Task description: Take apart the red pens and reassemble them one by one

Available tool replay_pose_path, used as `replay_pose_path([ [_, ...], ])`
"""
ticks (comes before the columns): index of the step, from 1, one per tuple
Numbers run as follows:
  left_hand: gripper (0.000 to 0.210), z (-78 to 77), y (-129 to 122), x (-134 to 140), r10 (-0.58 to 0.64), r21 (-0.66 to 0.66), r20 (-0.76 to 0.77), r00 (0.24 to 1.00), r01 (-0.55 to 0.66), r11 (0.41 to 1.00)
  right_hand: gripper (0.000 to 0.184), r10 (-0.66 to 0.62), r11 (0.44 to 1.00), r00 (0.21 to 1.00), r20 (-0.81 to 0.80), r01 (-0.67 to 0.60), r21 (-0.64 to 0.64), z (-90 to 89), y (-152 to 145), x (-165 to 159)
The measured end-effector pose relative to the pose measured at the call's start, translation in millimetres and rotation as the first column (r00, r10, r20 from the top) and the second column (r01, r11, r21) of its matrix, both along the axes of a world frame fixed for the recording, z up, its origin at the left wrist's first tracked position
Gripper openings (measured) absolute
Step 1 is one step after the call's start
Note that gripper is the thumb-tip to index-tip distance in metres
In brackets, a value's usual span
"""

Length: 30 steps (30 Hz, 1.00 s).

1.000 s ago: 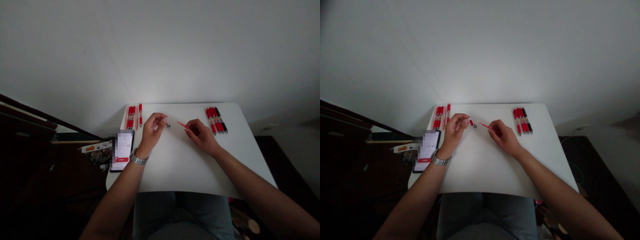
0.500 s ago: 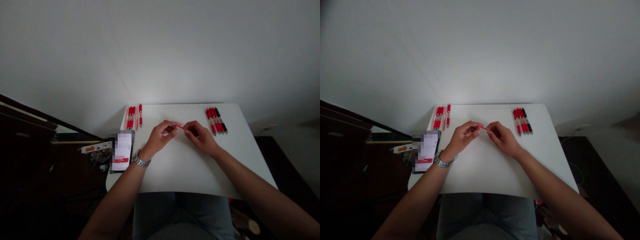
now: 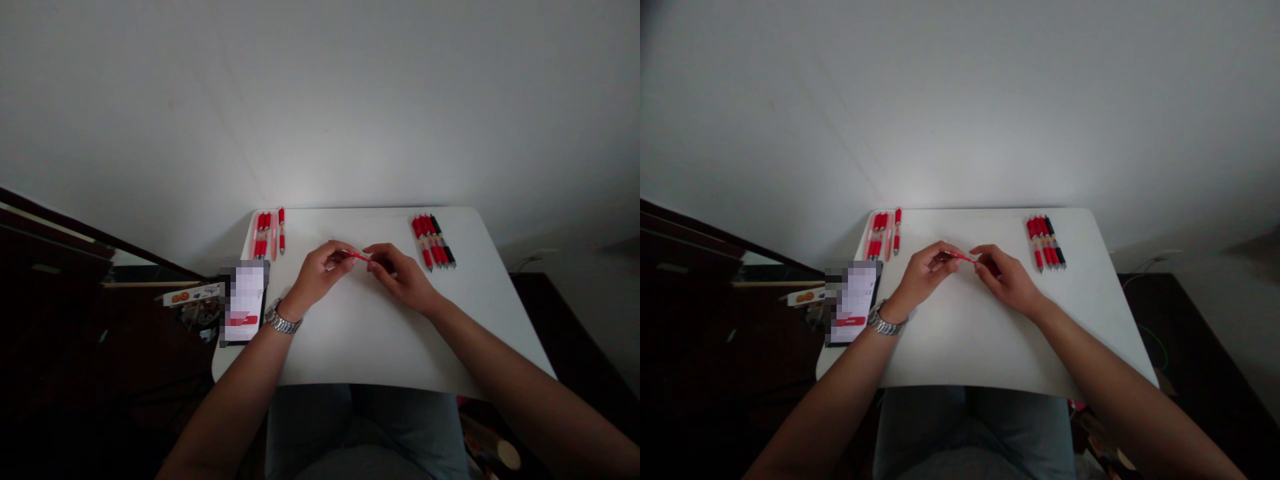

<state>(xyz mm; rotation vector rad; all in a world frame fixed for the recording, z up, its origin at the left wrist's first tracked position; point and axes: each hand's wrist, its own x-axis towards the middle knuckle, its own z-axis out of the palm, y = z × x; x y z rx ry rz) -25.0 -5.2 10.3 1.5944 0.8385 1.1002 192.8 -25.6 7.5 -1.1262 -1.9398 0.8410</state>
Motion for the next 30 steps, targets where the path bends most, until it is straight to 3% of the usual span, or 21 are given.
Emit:
replay_pose_path([
  [7, 0.019, 1.5, 0.3, 0.1, 0.043, 0.007, 0.062, 0.997, -0.043, 0.999, 0.028, -0.005, 1.000, 1.000, 0.004, 0.005, -0.005, -1.0, 1.1, 0.5],
  [13, 0.024, 8.1, 1.7, -0.3, 0.194, 0.020, 0.125, 0.973, -0.198, 0.980, 0.028, -0.021, 1.000, 1.000, 0.018, 0.021, -0.004, -2.8, 2.3, 2.1],
  [20, 0.023, 5.0, 6.9, -5.1, 0.325, -0.015, 0.246, 0.913, -0.332, 0.943, 0.027, -0.062, 0.998, 0.998, 0.016, 0.062, -0.004, -3.7, 3.4, 2.6],
  [30, 0.021, -4.2, 18.8, -14.1, 0.573, 0.051, 0.163, 0.803, -0.587, 0.808, 0.027, -0.071, 0.997, 0.997, 0.005, 0.071, -0.008, -2.8, 2.8, 3.1],
])
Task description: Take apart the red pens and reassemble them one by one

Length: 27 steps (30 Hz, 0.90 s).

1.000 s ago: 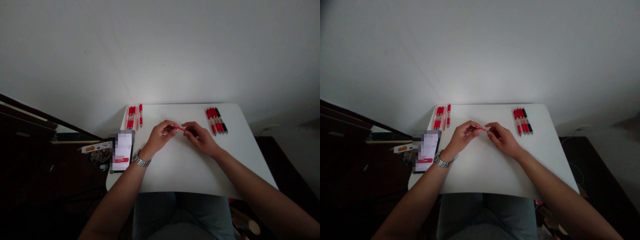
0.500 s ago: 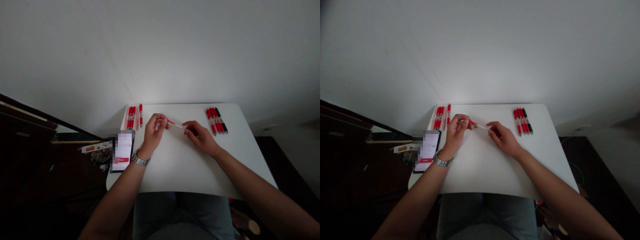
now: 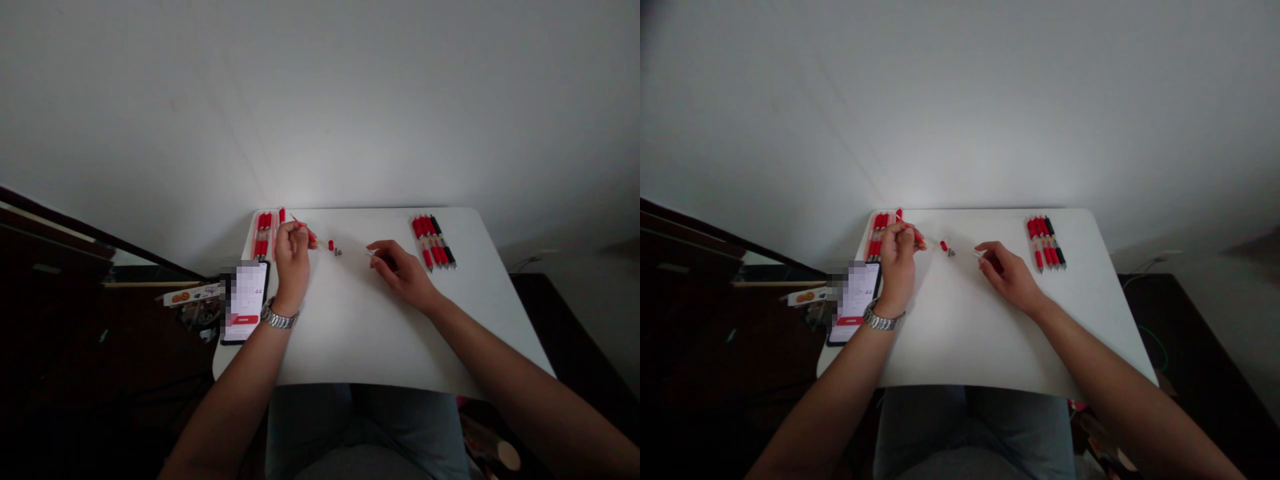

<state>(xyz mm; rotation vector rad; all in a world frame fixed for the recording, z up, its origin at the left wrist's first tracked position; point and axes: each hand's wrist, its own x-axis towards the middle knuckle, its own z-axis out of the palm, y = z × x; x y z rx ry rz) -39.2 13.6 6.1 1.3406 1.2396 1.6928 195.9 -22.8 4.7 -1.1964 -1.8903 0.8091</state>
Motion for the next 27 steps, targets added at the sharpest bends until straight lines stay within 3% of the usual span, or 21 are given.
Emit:
replay_pose_path([
  [5, 0.009, -5.3, 3.6, -5.9, 0.057, -0.001, -0.136, 0.989, -0.058, 0.998, 0.025, -0.009, 1.000, 1.000, -0.013, 0.009, -0.007, -1.8, 0.9, 0.0],
  [16, 0.027, -7.1, 2.6, -9.4, 0.060, 0.006, -0.531, 0.845, -0.068, 0.998, 0.022, -0.035, 0.999, 0.999, 0.006, 0.035, 0.002, -2.1, 2.4, -0.5],
  [21, 0.023, -8.2, 1.5, -10.5, -0.001, -0.035, -0.631, 0.776, -0.028, 0.999, 0.023, -0.026, 1.000, 1.000, 0.003, 0.026, 0.003, -3.0, 2.6, -0.3],
  [27, 0.024, -9.4, 0.7, -12.7, 0.007, -0.010, -0.695, 0.719, -0.019, 1.000, 0.022, -0.029, 1.000, 1.000, -0.004, 0.029, -0.003, -1.8, 2.3, -0.8],
])
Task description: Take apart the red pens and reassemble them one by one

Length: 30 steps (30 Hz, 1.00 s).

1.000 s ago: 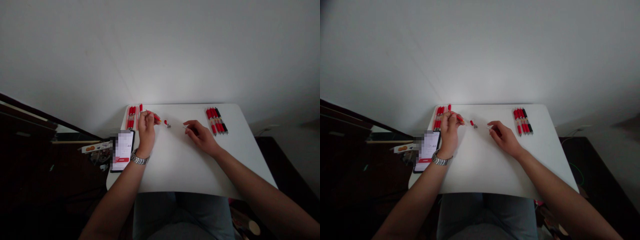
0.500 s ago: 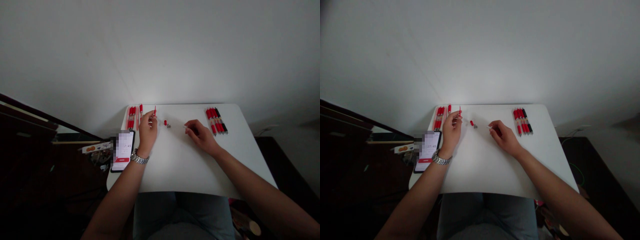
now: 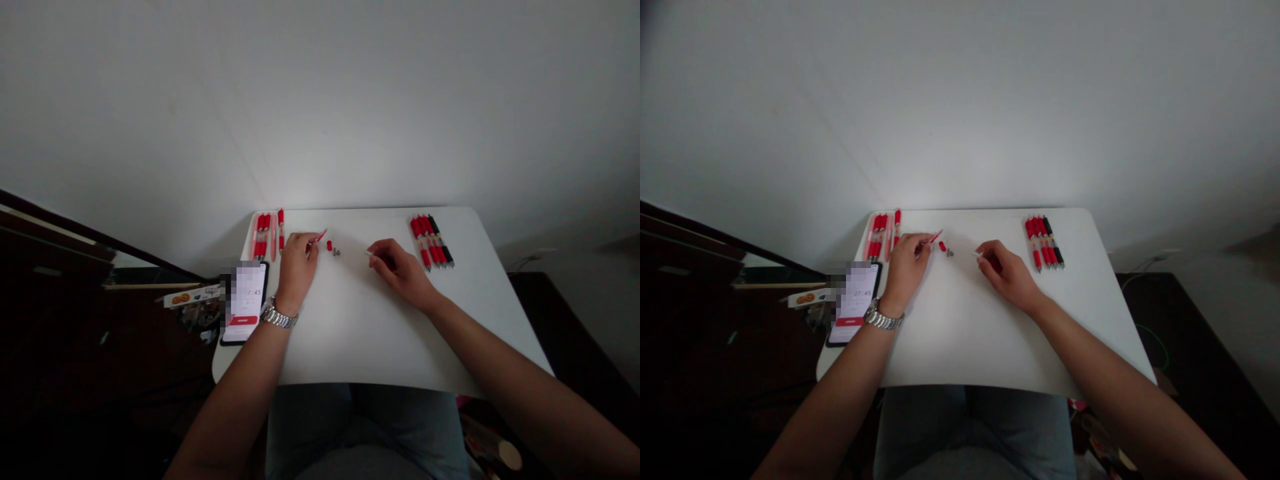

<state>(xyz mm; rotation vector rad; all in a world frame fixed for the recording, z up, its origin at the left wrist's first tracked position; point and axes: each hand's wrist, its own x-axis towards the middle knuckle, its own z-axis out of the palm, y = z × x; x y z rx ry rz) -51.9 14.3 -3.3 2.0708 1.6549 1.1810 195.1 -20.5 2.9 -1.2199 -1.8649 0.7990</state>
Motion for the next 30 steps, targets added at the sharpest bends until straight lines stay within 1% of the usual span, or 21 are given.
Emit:
replay_pose_path([
  [10, 0.023, 1.6, -0.9, -0.4, 0.017, -0.048, -0.047, 0.999, -0.020, 0.999, 0.024, 0.004, 1.000, 1.000, 0.008, -0.004, 0.001, -1.7, 0.4, 0.0],
  [20, 0.020, -1.3, -0.4, -1.2, 0.015, -0.063, -0.083, 0.996, -0.021, 0.998, 0.023, 0.003, 1.000, 1.000, 0.020, -0.003, 0.009, -1.6, 0.7, 0.6],
  [30, 0.021, -3.1, 0.3, -2.2, 0.017, -0.051, -0.075, 0.997, -0.021, 0.998, 0.024, 0.001, 1.000, 1.000, 0.028, -0.001, 0.019, -1.7, 1.1, 1.1],
])
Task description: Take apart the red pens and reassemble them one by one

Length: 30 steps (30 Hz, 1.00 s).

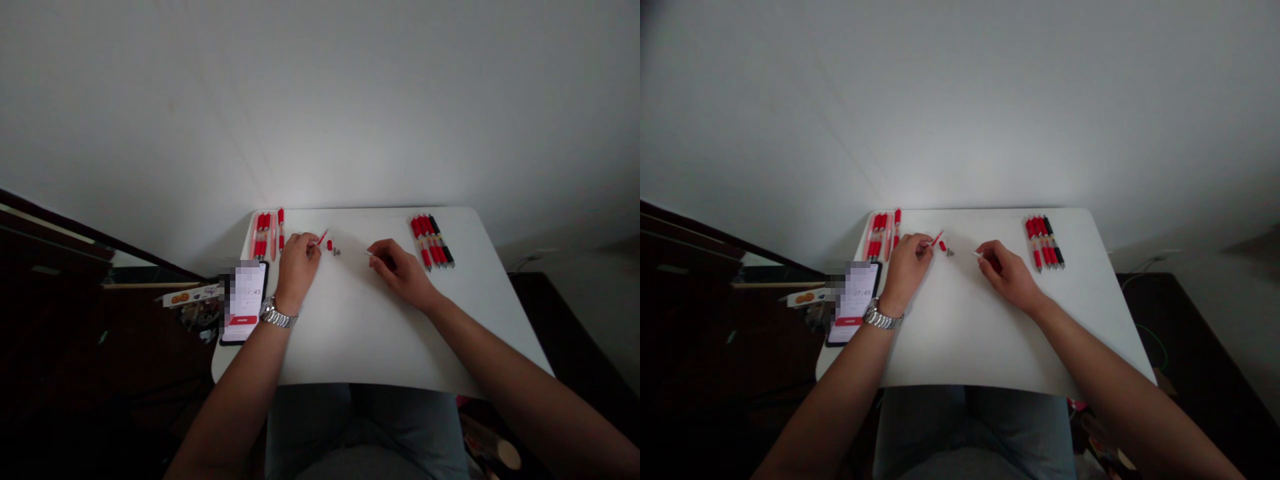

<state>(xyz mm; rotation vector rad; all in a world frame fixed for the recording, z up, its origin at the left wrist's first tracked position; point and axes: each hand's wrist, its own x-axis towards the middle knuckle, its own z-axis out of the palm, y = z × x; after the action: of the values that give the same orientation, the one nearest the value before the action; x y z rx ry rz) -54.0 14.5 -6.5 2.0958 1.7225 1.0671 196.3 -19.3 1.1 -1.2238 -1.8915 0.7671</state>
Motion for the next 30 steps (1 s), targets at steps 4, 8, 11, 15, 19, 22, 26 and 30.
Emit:
replay_pose_path([
  [4, 0.022, 0.5, -1.4, 0.6, 0.003, 0.024, -0.007, 1.000, -0.003, 1.000, 0.024, 0.007, 1.000, 1.000, 0.005, -0.007, 0.000, -0.7, 0.6, 0.5],
  [8, 0.022, 3.2, -2.6, 1.7, 0.019, 0.031, -0.016, 1.000, -0.018, 0.999, 0.022, -0.004, 1.000, 1.000, 0.012, 0.004, -0.002, 0.1, 0.3, 0.2],
  [11, 0.022, 6.7, -3.4, 2.5, 0.027, 0.036, 0.001, 1.000, -0.027, 0.999, 0.023, -0.012, 1.000, 1.000, 0.018, 0.012, 0.013, 0.4, 0.0, 0.2],
  [15, 0.019, 13.4, -5.3, 4.8, 0.053, 0.091, 0.040, 0.998, -0.056, 0.994, 0.023, -0.018, 0.999, 1.000, 0.024, 0.017, 0.037, 0.8, 0.3, 0.0],
  [19, 0.017, 22.2, -9.8, 9.0, 0.015, 0.162, 0.076, 0.997, -0.027, 0.986, 0.024, -0.027, 0.999, 0.998, 0.055, 0.025, 0.037, -0.5, 2.0, -0.7],
  [22, 0.014, 28.1, -14.8, 12.3, -0.080, 0.197, 0.060, 0.995, 0.067, 0.978, 0.021, -0.038, 0.998, 0.995, 0.089, 0.034, 0.049, -3.3, 3.7, -0.8],
  [26, 0.016, 32.5, -21.0, 17.2, -0.222, 0.182, 0.018, 0.975, 0.215, 0.960, 0.018, -0.040, 0.996, 0.992, 0.119, 0.031, 0.082, -5.1, 4.7, -0.3],
  [30, 0.020, 31.8, -25.3, 23.5, -0.382, 0.145, 0.008, 0.924, 0.377, 0.915, 0.016, -0.039, 0.993, 0.989, 0.141, 0.024, 0.112, -2.6, 3.8, -0.3],
])
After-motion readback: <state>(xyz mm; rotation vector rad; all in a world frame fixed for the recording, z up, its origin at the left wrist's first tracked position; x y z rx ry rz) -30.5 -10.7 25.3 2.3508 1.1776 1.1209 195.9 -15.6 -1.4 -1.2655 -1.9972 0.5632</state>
